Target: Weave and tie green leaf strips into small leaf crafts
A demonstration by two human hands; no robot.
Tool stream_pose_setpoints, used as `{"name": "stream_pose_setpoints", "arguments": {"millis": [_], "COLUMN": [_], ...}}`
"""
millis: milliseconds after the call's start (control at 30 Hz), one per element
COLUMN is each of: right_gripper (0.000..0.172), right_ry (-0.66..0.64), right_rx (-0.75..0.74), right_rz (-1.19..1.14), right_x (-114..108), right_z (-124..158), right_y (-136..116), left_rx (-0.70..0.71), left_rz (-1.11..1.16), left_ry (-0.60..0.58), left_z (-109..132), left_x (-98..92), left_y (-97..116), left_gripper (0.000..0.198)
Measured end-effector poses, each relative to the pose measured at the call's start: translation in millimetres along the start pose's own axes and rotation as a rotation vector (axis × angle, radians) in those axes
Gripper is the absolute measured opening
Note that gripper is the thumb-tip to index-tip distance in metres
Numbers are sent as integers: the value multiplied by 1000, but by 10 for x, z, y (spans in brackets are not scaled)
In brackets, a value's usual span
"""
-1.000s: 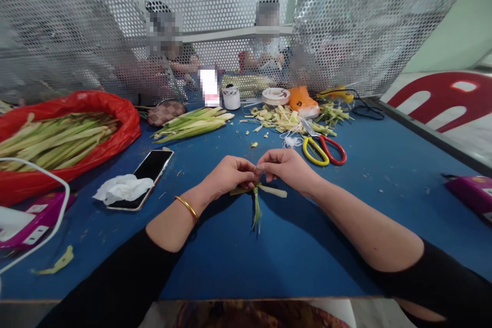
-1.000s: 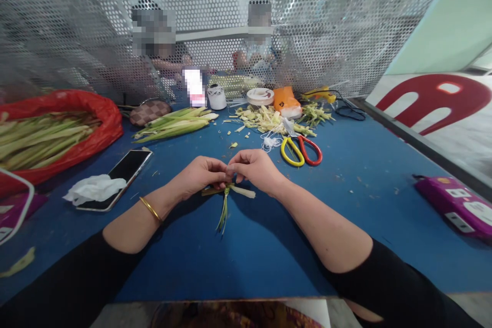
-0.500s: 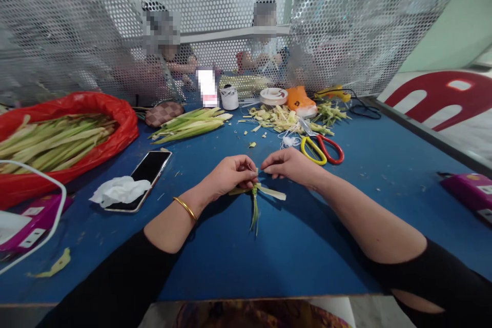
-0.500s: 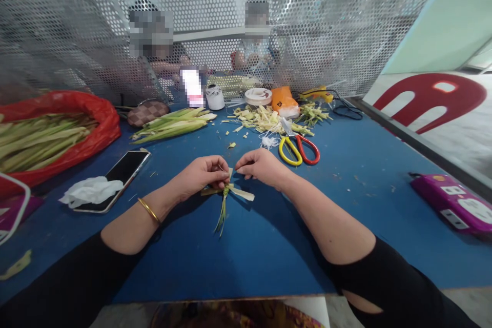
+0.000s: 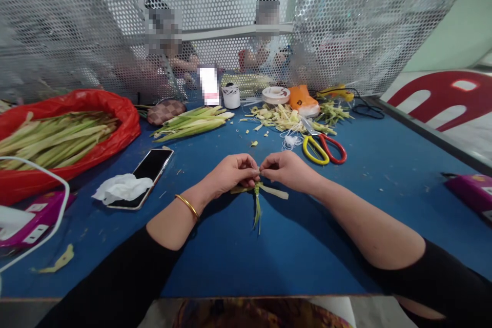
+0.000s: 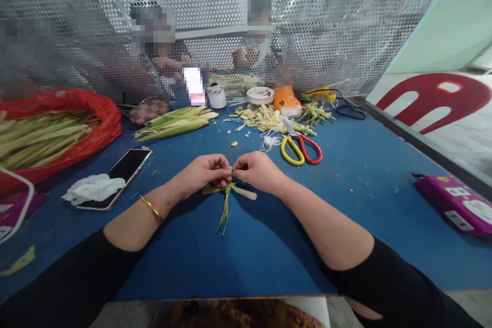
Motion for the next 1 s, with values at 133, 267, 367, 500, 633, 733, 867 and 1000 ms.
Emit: {"name": "stream_pose_setpoints", "arguments": {"millis": [133,267,367,500,633,733,867,1000], "right_gripper": [10,7,7,8,7,8,9,8], "right_ry": [-3,17,-1,-5,-15,-31,-8,21], "right_rx": [2,76,87,51,31,12,11,52], "right_rz": [-40,-161,-228,-219,-221,-144,-65,-117], "right_x": [-4,-12,11,52,70,60,35,23], "right_z": [-2,1,1,-9,-18,-20,-23,-24], "right_y": [5,28,26,34,57,53,49,62], "left_rx": [-6,-5,3,3,12,11,8,-3], "left_rz": [-13,-24,-32,-33,-24,-27,-44,-54], "left_ry": [-8,3,8,5,-21,-31,-32,-35], "left_z": [0,-3,-7,-12,-14,-13,-14,-19], "left_x": [-3,-8,-10,-13,-10,-9,-11,-12], "left_y": [4,-1,-1,-4,-9,-9,2,14], "left_gripper": [12,12,10,7,9,9,10,12]}}
Point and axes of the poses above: each hand's wrist, its own z-axis away from the middle knuckle, its own x-axis out of the palm, y = z × x, the point moved 3 cm from there along -z, towards the middle knuckle, and after that the axes turned 11 degrees about -x, right-handed, at the moved point
